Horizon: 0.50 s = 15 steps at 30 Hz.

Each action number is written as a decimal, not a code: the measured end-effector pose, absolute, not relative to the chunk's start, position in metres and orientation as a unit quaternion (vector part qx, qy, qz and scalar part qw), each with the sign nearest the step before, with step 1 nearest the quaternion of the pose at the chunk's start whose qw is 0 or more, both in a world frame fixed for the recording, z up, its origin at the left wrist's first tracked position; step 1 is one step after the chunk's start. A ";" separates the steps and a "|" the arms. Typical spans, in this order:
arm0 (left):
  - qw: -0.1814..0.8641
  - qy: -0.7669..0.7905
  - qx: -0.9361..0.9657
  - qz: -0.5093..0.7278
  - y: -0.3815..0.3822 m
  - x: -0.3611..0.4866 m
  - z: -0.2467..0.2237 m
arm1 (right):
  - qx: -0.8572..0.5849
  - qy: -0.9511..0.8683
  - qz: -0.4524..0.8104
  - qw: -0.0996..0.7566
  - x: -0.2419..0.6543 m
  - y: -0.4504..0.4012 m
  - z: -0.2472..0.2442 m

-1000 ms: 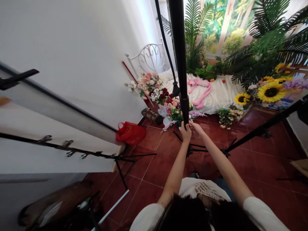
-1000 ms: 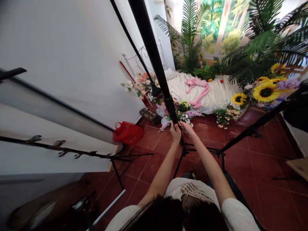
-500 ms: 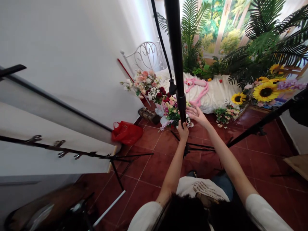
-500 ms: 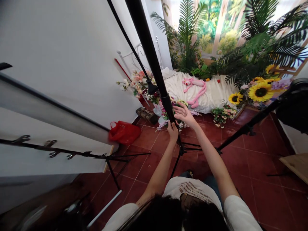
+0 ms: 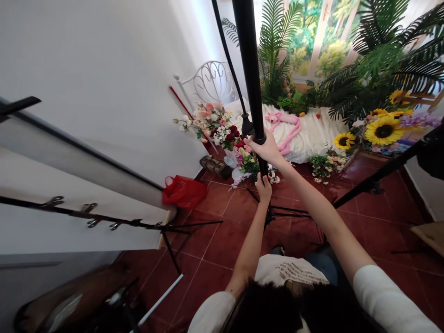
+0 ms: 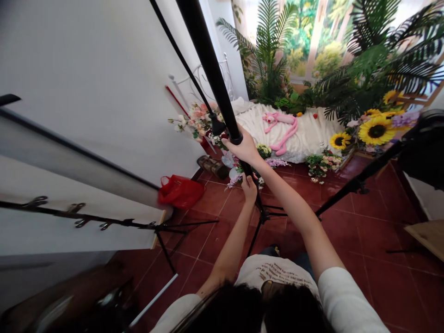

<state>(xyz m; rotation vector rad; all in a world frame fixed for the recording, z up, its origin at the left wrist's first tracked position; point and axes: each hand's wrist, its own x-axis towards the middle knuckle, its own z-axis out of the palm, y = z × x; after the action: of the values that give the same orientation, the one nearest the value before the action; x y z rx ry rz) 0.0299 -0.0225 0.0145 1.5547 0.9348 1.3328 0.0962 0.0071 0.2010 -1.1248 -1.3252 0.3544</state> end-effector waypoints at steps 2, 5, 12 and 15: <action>0.444 0.375 0.611 0.537 -0.021 0.029 0.015 | -0.509 -0.556 0.132 0.644 0.091 0.005 0.198; 0.468 0.369 0.583 0.552 -0.019 0.027 0.016 | -0.526 -0.521 0.129 0.659 0.082 0.003 0.196; 0.567 0.338 0.488 0.571 -0.011 0.032 0.013 | -0.555 -0.501 0.135 0.650 0.079 -0.008 0.163; 0.575 0.345 0.464 0.578 -0.009 0.035 0.011 | -0.590 -0.454 0.135 0.654 0.072 -0.022 0.131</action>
<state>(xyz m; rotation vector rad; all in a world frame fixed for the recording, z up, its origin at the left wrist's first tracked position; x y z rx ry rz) 0.0355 -0.0094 0.0112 1.0868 0.8075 1.3547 0.0716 -0.0216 0.1311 -1.3387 -1.0287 0.3072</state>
